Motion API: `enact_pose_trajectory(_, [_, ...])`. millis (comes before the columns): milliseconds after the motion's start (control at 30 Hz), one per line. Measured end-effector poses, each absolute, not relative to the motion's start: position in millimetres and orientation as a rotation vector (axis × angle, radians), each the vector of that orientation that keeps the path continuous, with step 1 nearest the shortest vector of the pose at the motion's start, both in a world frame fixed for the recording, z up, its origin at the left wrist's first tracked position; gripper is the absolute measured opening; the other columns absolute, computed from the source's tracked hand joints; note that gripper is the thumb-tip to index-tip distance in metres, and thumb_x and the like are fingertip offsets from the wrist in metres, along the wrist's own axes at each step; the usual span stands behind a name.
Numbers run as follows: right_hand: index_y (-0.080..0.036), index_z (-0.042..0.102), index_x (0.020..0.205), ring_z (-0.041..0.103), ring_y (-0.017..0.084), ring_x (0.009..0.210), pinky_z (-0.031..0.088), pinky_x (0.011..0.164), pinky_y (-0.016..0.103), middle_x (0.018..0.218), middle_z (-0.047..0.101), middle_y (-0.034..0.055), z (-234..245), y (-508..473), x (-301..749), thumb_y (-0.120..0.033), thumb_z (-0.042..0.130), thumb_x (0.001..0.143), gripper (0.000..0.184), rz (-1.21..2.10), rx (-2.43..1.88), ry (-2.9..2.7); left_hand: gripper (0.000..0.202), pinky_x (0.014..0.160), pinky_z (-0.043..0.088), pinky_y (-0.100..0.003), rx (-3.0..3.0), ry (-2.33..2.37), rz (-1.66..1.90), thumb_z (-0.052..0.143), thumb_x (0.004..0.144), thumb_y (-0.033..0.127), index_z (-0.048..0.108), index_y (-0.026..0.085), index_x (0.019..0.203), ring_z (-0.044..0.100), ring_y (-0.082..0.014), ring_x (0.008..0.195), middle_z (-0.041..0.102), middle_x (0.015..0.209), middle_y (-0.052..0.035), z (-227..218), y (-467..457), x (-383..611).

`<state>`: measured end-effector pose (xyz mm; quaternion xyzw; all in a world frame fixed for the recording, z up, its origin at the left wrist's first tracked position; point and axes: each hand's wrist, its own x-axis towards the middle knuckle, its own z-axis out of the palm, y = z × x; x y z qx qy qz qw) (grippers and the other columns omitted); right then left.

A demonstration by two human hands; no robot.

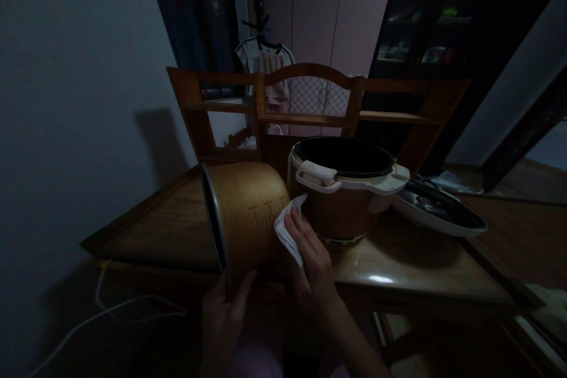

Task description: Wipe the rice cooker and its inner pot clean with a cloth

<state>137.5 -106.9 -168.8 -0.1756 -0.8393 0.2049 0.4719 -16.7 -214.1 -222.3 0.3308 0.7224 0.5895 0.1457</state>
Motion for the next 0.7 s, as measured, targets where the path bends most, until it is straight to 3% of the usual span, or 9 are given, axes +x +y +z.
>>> enact_pose_trajectory(433, [-0.023,0.025,0.154,0.018,0.027,0.147,0.025,0.120,0.052,0.161,0.019,0.0008,-141.5,-122.8,137.8,-0.013,0.035,0.094,0.062,0.514,-0.469,-2.050,0.052,0.087,0.053,-0.032,1.032,2.061,1.691,0.066,0.075,0.057,0.071,0.016,0.106,0.069,-0.0291,0.101,0.075,0.106,-0.0089,-219.6,-215.6,-17.5])
enact_pose_trajectory(700, [-0.014,0.026,0.154,0.010,0.028,0.149,0.020,0.122,0.053,0.161,0.016,0.0045,-137.9,-120.4,124.3,-0.008,0.037,0.086,0.069,0.415,-0.424,-2.124,0.051,0.084,0.054,-0.031,1.056,2.064,1.700,0.066,0.076,0.055,0.071,0.015,0.107,0.070,-0.0281,0.095,0.075,0.103,-0.0093,-226.9,-215.3,-18.2])
